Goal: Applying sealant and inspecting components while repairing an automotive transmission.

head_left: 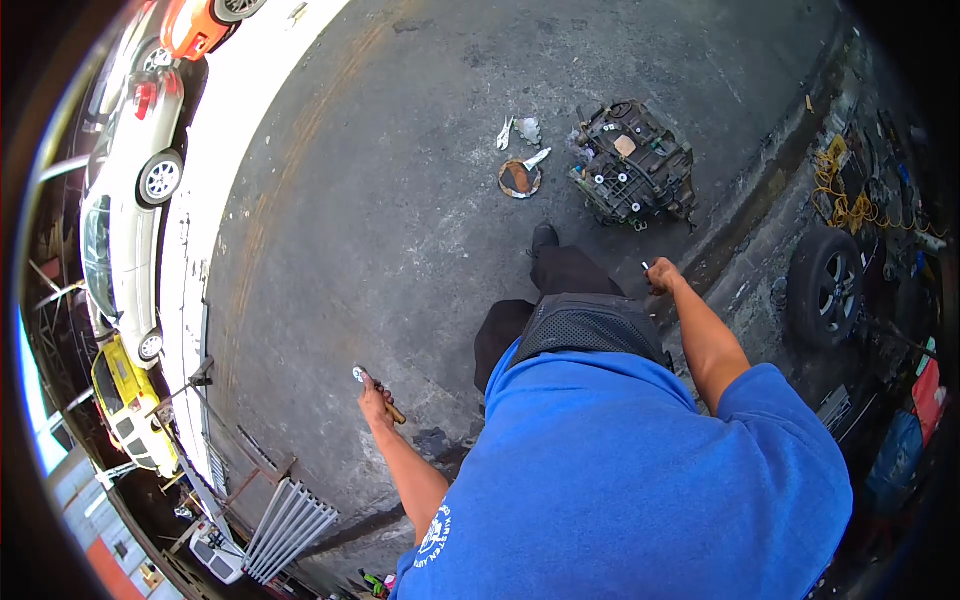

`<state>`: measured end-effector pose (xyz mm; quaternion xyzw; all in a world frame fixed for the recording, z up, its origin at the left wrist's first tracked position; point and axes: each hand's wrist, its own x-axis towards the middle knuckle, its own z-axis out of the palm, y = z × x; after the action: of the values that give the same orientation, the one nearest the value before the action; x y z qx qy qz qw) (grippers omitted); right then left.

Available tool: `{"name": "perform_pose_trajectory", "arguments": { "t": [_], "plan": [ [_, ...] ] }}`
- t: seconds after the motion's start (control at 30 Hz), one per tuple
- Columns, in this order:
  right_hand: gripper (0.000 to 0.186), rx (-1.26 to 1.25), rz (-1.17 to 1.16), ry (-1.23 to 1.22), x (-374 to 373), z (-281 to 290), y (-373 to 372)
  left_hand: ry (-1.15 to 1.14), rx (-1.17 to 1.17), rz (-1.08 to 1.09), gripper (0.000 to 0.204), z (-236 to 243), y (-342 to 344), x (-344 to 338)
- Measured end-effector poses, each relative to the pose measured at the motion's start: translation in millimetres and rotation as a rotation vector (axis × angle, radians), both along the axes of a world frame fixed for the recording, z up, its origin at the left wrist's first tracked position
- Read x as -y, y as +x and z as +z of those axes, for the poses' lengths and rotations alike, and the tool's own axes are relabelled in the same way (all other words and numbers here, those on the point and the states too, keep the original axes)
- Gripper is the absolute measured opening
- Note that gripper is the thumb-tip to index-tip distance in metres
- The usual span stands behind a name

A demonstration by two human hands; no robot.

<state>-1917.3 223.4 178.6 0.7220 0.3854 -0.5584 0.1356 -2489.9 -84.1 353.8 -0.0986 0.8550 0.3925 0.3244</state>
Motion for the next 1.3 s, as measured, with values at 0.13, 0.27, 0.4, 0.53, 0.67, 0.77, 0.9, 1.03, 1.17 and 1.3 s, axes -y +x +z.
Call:
{"name": "perform_pose_trajectory", "arguments": {
  "t": [0.13,0.27,0.4,0.53,0.67,0.77,0.9,1.03,1.17,1.3],
  "plan": [
    [0.02,-0.217,-0.201,0.135,-41,34,-104,0.095,0.029,-0.267,0.048,5,-56,-132],
    [0.019,-0.353,-0.322,0.295,-78,79,-176,0.087,0.119,-0.515,0.049,-3,-84,-267],
    [0.02,-0.27,-0.521,0.433,-99,95,-217,0.088,0.121,-0.886,0.049,-44,-105,-378],
    [0.024,-0.065,-0.745,0.481,-59,89,-247,0.018,0.14,-1.298,0.047,-61,-118,-477],
    [0.025,-0.009,-0.817,0.421,-23,101,-307,0.001,0.25,-1.534,0.047,-48,-111,-528],
    [0.025,-0.058,-0.86,0.401,-23,101,-348,-0.057,0.305,-1.718,0.049,-41,-94,-559],
    [0.026,-0.17,-0.934,0.379,-33,75,-382,-0.047,0.219,-2.006,0.052,-90,-39,-584],
    [0.026,-0.185,-0.974,0.349,-50,-29,-395,-0.019,0.265,-2.171,0.056,-217,14,-589],
    [0.024,-0.042,-0.785,0.299,-44,-206,-395,-0.19,0.183,-2.421,0.054,-382,62,-586],
    [0.025,0.087,-0.753,0.11,-46,-326,-348,-0.183,0.208,-2.473,0.058,-506,118,-556]
  ]
}}
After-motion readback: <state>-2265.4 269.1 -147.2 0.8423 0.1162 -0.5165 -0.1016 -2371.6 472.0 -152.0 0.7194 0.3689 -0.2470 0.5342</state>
